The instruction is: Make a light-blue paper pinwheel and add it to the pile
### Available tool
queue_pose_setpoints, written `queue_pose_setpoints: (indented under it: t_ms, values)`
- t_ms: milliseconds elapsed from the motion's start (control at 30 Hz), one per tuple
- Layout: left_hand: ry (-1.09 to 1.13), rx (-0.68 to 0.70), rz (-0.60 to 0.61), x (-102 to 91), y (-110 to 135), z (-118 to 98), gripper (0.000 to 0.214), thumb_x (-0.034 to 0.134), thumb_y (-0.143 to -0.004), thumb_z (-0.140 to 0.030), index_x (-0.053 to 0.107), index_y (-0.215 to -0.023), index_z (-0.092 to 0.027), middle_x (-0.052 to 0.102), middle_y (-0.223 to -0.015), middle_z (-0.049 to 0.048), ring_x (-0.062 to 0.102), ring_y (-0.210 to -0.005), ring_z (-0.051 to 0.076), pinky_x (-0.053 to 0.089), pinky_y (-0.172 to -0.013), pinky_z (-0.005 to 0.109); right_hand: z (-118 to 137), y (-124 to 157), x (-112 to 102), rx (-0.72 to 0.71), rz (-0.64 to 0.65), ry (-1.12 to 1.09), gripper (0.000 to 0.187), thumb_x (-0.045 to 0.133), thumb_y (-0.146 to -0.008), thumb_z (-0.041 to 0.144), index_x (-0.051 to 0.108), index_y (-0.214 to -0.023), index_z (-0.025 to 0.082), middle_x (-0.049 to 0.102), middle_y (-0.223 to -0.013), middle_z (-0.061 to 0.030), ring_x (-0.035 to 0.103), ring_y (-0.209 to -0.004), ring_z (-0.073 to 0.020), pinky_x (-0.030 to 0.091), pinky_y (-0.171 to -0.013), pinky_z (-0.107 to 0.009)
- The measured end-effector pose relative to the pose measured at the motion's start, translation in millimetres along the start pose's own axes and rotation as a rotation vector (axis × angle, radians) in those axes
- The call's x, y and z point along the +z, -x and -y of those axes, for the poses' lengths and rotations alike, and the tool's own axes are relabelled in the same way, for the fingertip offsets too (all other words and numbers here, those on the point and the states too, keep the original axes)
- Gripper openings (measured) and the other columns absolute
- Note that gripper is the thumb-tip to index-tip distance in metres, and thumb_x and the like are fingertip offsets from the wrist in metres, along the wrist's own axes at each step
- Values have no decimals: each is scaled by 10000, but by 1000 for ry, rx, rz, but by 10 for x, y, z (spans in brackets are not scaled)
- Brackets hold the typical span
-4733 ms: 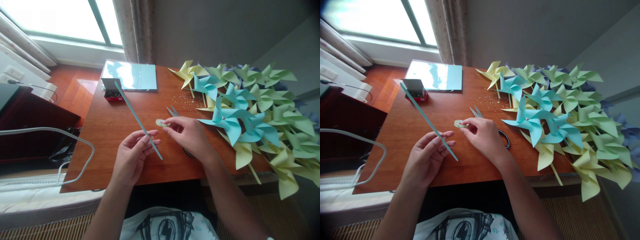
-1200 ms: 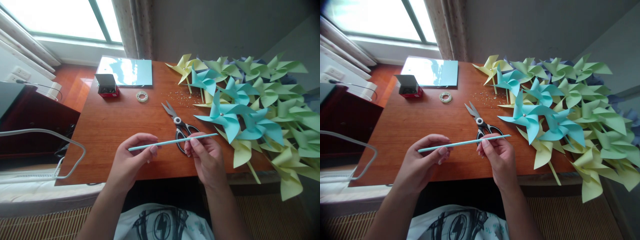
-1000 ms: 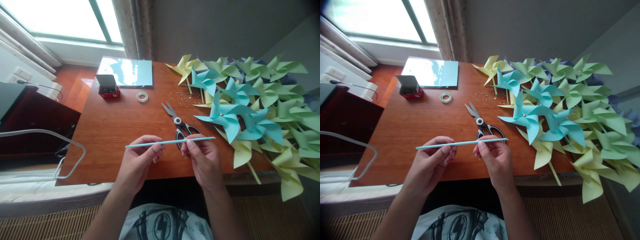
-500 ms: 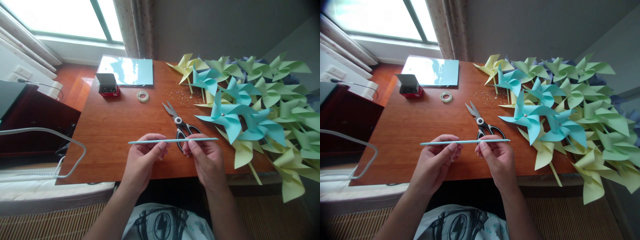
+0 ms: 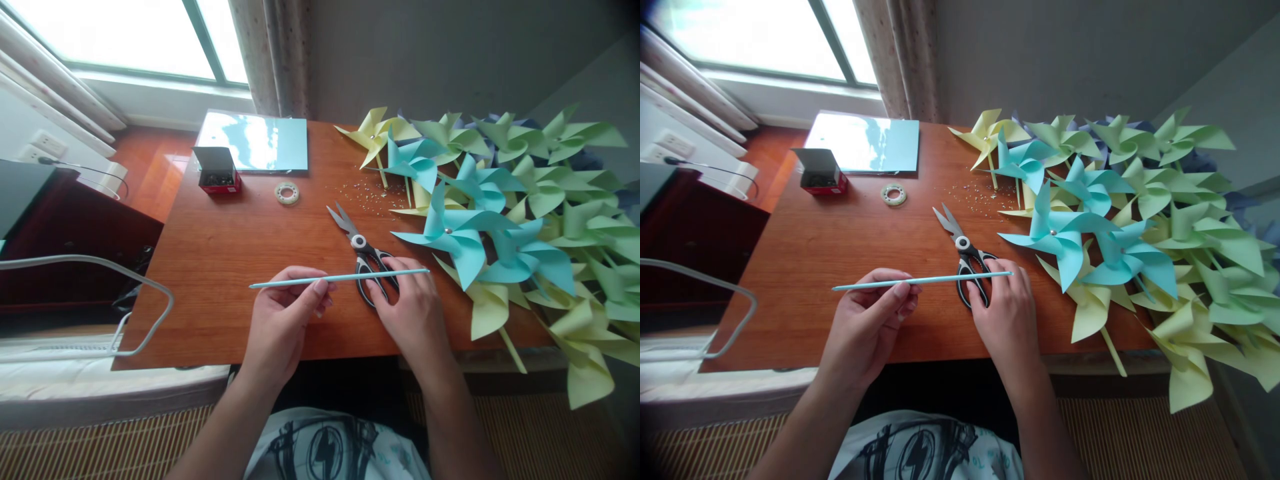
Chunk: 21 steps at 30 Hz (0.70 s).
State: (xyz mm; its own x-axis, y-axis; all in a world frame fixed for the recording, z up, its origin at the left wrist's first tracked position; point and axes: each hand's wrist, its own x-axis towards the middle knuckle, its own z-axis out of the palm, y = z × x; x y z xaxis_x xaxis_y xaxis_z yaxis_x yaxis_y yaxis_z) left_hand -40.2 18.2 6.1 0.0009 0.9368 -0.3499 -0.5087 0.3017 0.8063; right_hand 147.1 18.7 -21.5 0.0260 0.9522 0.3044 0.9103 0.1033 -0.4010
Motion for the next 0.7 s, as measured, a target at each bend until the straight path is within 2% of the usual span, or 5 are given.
queue_pose_setpoints:
  t_ms: [233,367,500,600,700]
  values:
    - [24,39,-34,-11,0,-5,98,821,-798,-217,770,-867,-169,730,-739,20,619,-653,70,484,-606,131,107,-54,-70,172,119,-19,326,753,-784,312,705,-1049,129,728,-1019,-159,700,-893,-343,582,-839,-523]
    - [69,113,-56,-59,-35,-67,95,818,-799,-206,776,-879,-177,737,-764,20,621,-654,68,488,-603,132,134,8,-175,482,175,-748,356,804,-771,366,701,-1058,183,750,-1067,-118,742,-916,-268,609,-870,-417]
    - [112,196,-110,-99,-105,-147,91,812,-806,-210,775,-881,-175,735,-781,24,621,-660,69,492,-594,131,132,113,-242,696,447,-1452,498,845,-749,499,730,-1113,178,753,-1095,-119,734,-963,-228,599,-854,-308]
    - [132,251,-121,-101,-138,-199,88,797,-819,-202,775,-896,-165,724,-785,26,615,-664,69,502,-600,136,195,217,-238,726,646,-1744,528,860,-727,516,736,-1130,198,725,-1160,-116,716,-974,-221,586,-861,-300]
    - [156,296,-125,-92,-137,-244,84,789,-822,-186,773,-902,-165,713,-782,21,607,-661,67,505,-599,138,318,319,-233,732,765,-1837,484,864,-733,460,718,-1119,208,717,-1108,-111,707,-947,-234,575,-830,-338]
